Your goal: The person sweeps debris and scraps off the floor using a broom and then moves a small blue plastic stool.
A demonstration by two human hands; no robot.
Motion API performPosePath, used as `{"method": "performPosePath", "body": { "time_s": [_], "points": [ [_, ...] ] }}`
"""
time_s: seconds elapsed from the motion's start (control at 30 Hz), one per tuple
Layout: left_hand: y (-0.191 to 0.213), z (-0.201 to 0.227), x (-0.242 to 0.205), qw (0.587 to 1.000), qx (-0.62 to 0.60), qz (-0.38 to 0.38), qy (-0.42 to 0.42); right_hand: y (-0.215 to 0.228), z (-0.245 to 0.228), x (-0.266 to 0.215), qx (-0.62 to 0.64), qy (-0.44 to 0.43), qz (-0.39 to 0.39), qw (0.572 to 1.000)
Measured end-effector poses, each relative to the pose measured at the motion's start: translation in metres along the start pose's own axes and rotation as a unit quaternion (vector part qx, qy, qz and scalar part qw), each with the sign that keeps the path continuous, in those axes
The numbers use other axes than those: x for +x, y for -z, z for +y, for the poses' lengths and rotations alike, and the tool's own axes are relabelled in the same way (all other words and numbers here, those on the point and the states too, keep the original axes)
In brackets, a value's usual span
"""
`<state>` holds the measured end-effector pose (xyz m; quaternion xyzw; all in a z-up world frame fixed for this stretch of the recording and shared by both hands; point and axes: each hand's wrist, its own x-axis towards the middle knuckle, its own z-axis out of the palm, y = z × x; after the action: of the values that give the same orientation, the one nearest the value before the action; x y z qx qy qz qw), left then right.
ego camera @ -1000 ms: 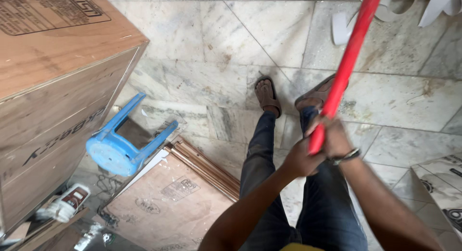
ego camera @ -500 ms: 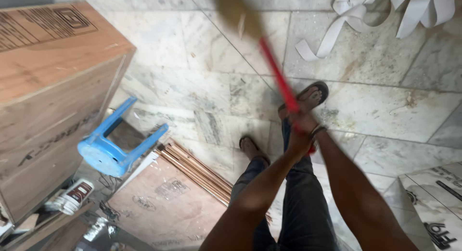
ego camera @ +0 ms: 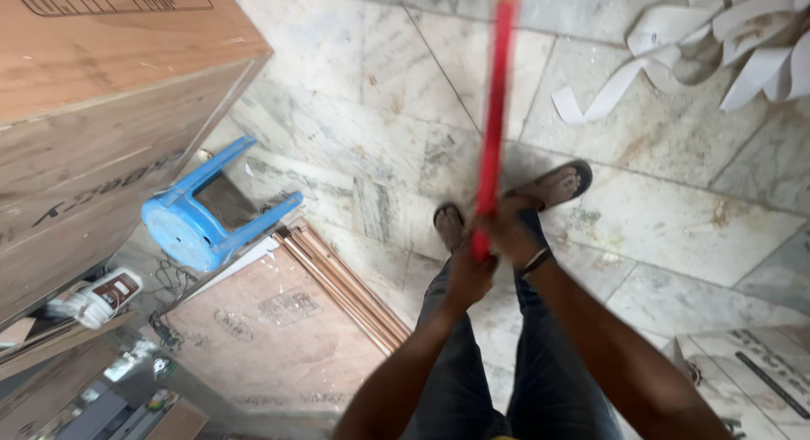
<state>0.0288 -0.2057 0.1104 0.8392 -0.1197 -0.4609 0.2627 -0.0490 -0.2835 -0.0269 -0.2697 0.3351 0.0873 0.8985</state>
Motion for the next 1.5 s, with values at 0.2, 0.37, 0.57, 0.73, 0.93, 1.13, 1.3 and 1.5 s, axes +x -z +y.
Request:
{"method": "performPosePath", "body": {
  "time_s": [0.2, 0.37, 0.57, 0.73, 0.93, 1.13, 1.3, 1.5],
  "points": [
    [0.017, -0.114, 0.066, 0.993, 0.012, 0.033, 0.11, -0.042, 0.058, 0.097, -0.34, 0.02, -0.021, 0.94],
    [-0.04, -0.13, 0.225, 0.918, -0.386, 0.061, 0.068, 0.058, 0.001, 0.201, -0.711, 0.334, -0.156, 0.599],
    [-0.055, -0.071, 0.297, 0.993, -0.05, -0.041, -0.099, 0.111, -0.057, 0.172, 0.02, -0.042, 0.166, 0.985],
    [0.052, -0.021, 0.271, 0.971, 0.05, -0.215, -0.088, 0.025, -0.088, 0.145, -0.017, 0.037, 0.248, 0.968],
    [0.215, -0.065, 0.206, 0.978, 0.033, -0.198, -0.056, -0.158, -0.059, 0.168, 0.111, 0.064, 0.199, 0.972],
    [0.243, -0.072, 0.302, 0.995, 0.011, -0.068, -0.073, -0.172, -0.092, 0.293, -0.021, 0.083, 0.215, 0.973],
    [0.184, -0.026, 0.41, 0.975, -0.059, -0.203, 0.074, -0.074, -0.152, 0.343, -0.046, 0.08, 0.229, 0.969],
    [0.12, 0.007, 0.361, 0.97, -0.027, -0.239, -0.014, -0.026, -0.175, 0.241, -0.038, 0.086, 0.221, 0.971]
  ]
}}
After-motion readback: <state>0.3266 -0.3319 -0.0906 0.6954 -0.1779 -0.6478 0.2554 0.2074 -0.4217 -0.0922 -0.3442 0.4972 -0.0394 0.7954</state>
